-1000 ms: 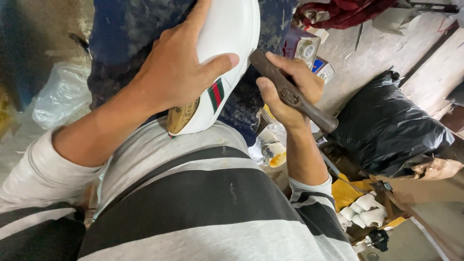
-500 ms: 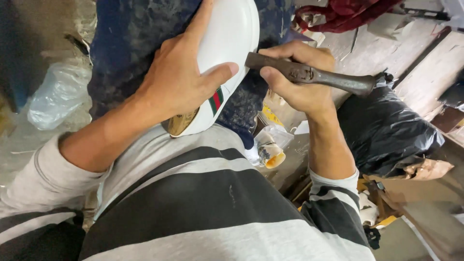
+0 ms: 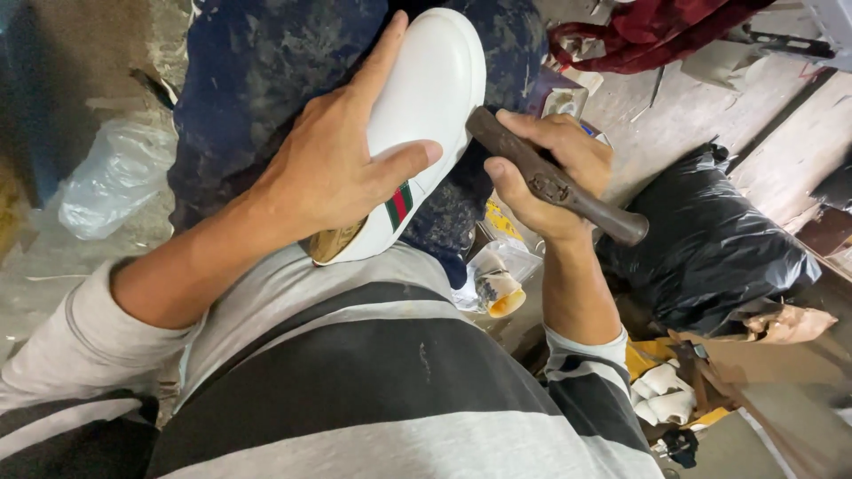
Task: Lasting a shoe by pulling the upper over a last and securing it with glue and tools like a hammer and pliers.
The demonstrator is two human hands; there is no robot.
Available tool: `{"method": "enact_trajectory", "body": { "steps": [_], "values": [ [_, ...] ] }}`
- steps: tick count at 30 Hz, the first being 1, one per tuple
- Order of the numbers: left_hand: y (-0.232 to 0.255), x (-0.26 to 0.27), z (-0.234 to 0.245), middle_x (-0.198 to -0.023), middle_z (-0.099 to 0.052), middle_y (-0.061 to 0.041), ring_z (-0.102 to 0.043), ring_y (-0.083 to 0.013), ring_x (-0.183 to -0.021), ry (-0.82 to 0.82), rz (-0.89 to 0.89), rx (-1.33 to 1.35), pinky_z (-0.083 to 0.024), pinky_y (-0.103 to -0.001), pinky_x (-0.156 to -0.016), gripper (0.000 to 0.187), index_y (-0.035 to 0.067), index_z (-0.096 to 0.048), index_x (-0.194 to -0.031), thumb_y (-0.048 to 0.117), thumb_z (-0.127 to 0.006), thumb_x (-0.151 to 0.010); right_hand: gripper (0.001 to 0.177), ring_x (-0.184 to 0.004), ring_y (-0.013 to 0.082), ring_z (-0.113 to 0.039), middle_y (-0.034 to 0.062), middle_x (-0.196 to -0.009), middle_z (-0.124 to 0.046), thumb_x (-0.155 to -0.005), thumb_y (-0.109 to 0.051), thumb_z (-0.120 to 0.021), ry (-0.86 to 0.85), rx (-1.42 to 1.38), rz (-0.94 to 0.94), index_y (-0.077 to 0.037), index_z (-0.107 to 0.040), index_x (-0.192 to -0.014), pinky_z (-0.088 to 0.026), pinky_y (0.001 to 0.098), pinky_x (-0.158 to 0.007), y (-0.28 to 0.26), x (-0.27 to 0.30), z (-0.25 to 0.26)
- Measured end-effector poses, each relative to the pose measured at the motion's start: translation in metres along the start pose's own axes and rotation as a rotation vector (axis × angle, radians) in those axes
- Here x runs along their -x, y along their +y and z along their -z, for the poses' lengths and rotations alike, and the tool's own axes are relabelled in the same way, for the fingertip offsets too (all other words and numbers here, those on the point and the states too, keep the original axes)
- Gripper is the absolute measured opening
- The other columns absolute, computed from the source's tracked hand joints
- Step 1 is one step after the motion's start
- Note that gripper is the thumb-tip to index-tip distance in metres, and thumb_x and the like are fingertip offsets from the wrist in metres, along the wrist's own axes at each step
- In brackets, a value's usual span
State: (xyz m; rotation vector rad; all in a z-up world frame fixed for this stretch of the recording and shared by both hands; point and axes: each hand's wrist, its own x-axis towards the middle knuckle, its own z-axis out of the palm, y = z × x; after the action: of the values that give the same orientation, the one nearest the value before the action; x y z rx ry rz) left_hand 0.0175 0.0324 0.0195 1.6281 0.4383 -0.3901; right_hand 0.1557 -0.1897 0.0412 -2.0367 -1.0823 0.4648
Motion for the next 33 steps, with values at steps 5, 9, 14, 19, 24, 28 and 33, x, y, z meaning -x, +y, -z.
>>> {"method": "enact_trajectory", "body": {
  "steps": [5,9,14,19,24,28,33],
  "values": [
    [-0.009,-0.003,-0.005,-0.155,-0.055,-0.025,-0.055,-0.0524,-0.129,0.037,-0.042,-0.038,-0.045,-0.051,-0.094,0.094,0.018,-0.008,-0.163,0.039,-0.071,-0.096,0.024,-0.055,0.0177,-0.059,0.0163,-0.087,-0.075,-0.099,-0.016,-0.072,-0.146,-0.055,0.102,0.007,-0.07,-0.104,-0.045,0.0301,-0.052,0.023,-0.019,0.01],
    [-0.009,-0.001,-0.005,-0.154,-0.058,-0.027,-0.057,-0.0529,-0.126,0.046,-0.068,-0.039,-0.047,-0.05,-0.09,0.095,0.02,-0.008,-0.163,0.037,-0.073,-0.097,0.017,-0.068,0.0128,-0.063,0.0121,-0.091,-0.075,-0.096,-0.008,-0.078,-0.319,-0.082,-0.086,0.005,-0.077,-0.107,-0.048,0.0252,-0.062,0.0,-0.049,0.026],
    [-0.001,-0.004,0.0,-0.158,-0.053,-0.021,-0.057,-0.0492,-0.126,0.026,-0.011,-0.011,-0.046,-0.048,-0.094,0.096,0.019,-0.011,-0.162,0.038,-0.073,-0.091,0.033,-0.074,0.0183,-0.064,0.0177,-0.099,-0.073,-0.098,-0.023,-0.073,-0.239,-0.268,-0.1,0.006,-0.07,-0.114,-0.05,0.0272,-0.065,0.02,-0.034,0.027],
    [-0.001,-0.003,0.0,-0.158,-0.052,-0.024,-0.055,-0.0493,-0.129,-0.009,-0.004,-0.002,-0.044,-0.049,-0.099,0.097,0.018,-0.009,-0.163,0.039,-0.072,-0.092,0.04,-0.071,0.0158,-0.059,0.0149,-0.096,-0.071,-0.1,-0.03,-0.072,0.0,-0.183,-0.109,0.005,-0.067,-0.118,-0.046,0.0281,-0.065,0.018,-0.012,0.016],
    [0.002,-0.005,0.002,-0.158,-0.05,-0.025,-0.055,-0.0492,-0.129,-0.021,0.014,0.017,-0.045,-0.048,-0.097,0.097,0.018,-0.009,-0.163,0.038,-0.071,-0.091,0.041,-0.066,0.0228,-0.064,0.0167,-0.089,-0.075,-0.096,-0.031,-0.072,-0.055,0.013,0.066,0.008,-0.072,-0.109,-0.05,0.0338,-0.068,0.01,-0.021,0.011],
    [-0.002,-0.005,0.0,-0.16,-0.048,-0.025,-0.054,-0.0482,-0.132,-0.017,0.007,0.022,-0.044,-0.049,-0.099,0.097,0.018,-0.008,-0.163,0.038,-0.071,-0.092,0.037,-0.065,0.022,-0.061,0.0172,-0.093,-0.076,-0.097,-0.027,-0.073,-0.085,0.016,0.081,0.009,-0.072,-0.108,-0.049,0.0342,-0.068,0.01,-0.031,0.014],
    [-0.005,-0.006,0.001,-0.13,-0.07,-0.024,-0.062,-0.0516,-0.112,-0.055,0.058,-0.005,-0.048,-0.052,-0.08,0.098,0.024,-0.008,-0.164,0.042,-0.071,-0.091,0.024,-0.064,0.0187,-0.063,0.0195,-0.085,-0.072,-0.096,-0.009,-0.076,-0.35,-0.192,0.026,0.013,-0.072,-0.105,-0.049,0.0283,-0.056,0.014,-0.067,0.029]
  ]
}}
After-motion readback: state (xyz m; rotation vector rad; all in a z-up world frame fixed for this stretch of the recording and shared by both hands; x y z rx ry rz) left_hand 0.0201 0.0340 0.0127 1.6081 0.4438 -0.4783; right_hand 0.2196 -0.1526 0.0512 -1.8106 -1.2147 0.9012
